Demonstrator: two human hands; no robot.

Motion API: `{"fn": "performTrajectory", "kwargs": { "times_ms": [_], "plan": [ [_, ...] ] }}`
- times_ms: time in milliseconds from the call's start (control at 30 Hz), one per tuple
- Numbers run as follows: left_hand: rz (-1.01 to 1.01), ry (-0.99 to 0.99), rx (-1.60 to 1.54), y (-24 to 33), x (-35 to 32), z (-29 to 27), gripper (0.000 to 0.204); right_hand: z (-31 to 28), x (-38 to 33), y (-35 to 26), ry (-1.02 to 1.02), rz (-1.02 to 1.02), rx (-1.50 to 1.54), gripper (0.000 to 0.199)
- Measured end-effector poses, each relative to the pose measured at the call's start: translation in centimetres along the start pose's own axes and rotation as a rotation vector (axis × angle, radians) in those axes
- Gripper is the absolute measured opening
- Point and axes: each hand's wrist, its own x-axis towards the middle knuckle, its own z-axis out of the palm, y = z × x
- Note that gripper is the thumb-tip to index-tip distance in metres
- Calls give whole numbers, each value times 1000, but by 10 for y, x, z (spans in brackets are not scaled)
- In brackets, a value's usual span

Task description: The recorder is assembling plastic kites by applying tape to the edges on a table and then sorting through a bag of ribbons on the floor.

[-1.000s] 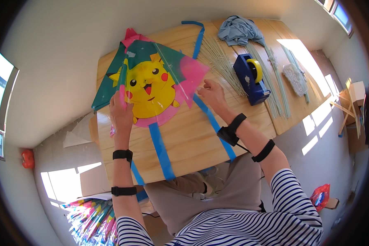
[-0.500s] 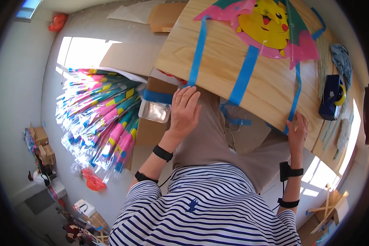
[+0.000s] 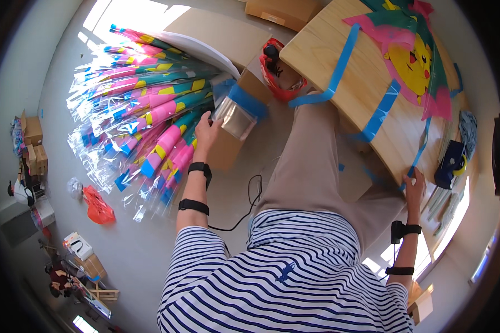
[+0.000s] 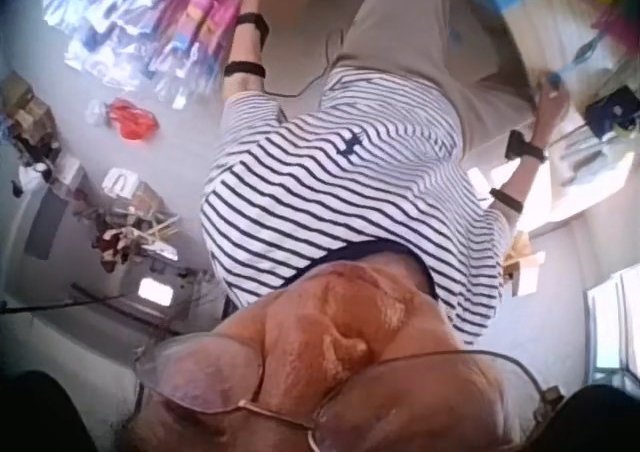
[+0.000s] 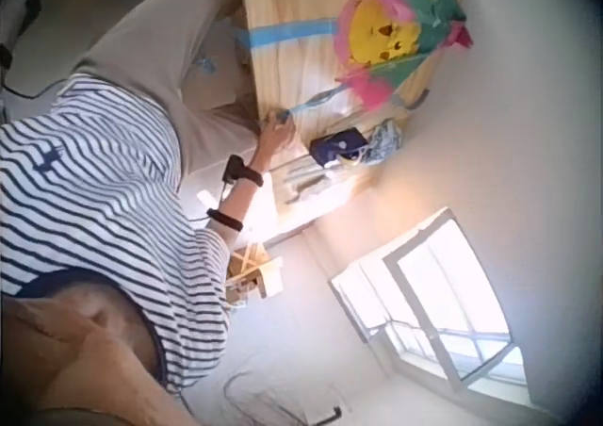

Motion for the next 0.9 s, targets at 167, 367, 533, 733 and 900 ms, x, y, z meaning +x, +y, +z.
{"fn": "performTrajectory", "kwargs": {
  "times_ms": [167,367,533,733,900],
  "plan": [
    [61,-24,0,-26,12,17,45,-3,9,-15,7,-17,-51,55],
    [71,-102,-17,-42,17,11,39,1,-3,-30,98,27,-30,56],
    [61,-160,165,-34,22,7,36,-1,-11,-36,142,40,-4,54],
    [93,-132,227,-38,27,3,37,1,-13,-33,185,11,24,52],
    [160,129,560,-27,16,6,59,3,-16,-35,232,5,38,51]
  ]
}}
